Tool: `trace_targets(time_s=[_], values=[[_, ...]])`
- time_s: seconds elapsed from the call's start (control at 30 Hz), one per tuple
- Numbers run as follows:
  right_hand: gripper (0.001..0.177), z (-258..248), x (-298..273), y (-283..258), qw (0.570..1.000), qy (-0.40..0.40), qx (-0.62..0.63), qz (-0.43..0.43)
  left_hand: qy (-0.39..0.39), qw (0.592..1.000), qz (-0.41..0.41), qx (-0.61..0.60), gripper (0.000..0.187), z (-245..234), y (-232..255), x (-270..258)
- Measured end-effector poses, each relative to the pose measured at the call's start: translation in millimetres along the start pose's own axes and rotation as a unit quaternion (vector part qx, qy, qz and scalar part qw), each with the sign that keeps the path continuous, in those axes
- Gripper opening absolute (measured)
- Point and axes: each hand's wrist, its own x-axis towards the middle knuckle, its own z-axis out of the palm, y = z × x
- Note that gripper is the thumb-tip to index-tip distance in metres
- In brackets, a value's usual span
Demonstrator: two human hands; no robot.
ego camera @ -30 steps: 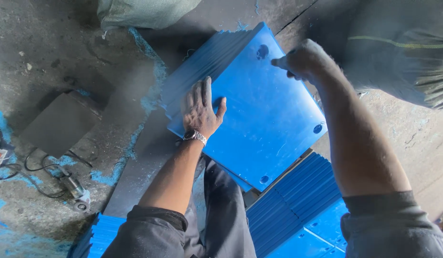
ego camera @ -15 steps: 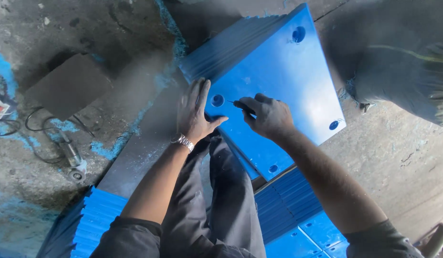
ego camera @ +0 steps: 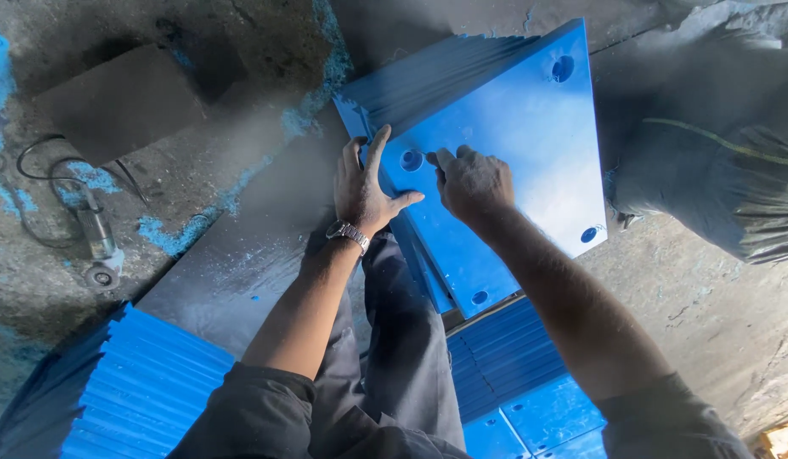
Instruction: Deburring holes in blue plastic rectangular blocks using a handheld trimming tool and stacking them on a pallet.
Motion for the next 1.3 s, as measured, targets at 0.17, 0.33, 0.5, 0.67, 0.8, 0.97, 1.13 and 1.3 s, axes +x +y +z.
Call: trace_targets(time_s=[0.17,0.33,0.5,0.67,0.8,0.97,1.13,1.3], values=[[0.022,28.3,-19.9,-22.4,0.990,0.039,0.114,0.070,-0.079,0.996,-0.033,-0.022,0.127,-0.9,2.2,3.5],[0.017,28.8,3.0,-62.2,0.989,-0.027,0.111,0.092,-0.029,0.999,-0.008,-0.022,0.115,15.1,-9.7,-1.5],[0.019,-5.0,29.5,-64.2,0.983,-0.058,0.113,0.135,-0.005,0.999,0.021,-0.030,0.110,9.9,-4.0,1.1],[0.028,-23.8,26.5,-37.1,0.963,0.043,0.204,0.171,-0.028,0.997,0.031,-0.058,0.126,-0.1,-0.8,3.6],[0.034,-18.5,1.7,-21.2,0.955,0.016,0.210,0.211,-0.051,0.997,0.010,-0.056,0.128,2.7,-2.0,4.5],[0.030,34.9,-49.6,14.8,0.855,0.055,0.492,0.156,0.016,0.996,0.045,0.076,0.098,5.3,-10.0,12.3],[0.033,138.2,-124.4,32.3,0.760,0.055,0.560,0.325,0.110,0.966,0.131,0.194,0.059,-0.6,-5.2,58.1],[0.035,256.6,-187.3,25.5,0.599,0.093,0.625,0.492,-0.020,0.997,-0.030,0.067,0.056,-13.5,-1.8,70.6]])
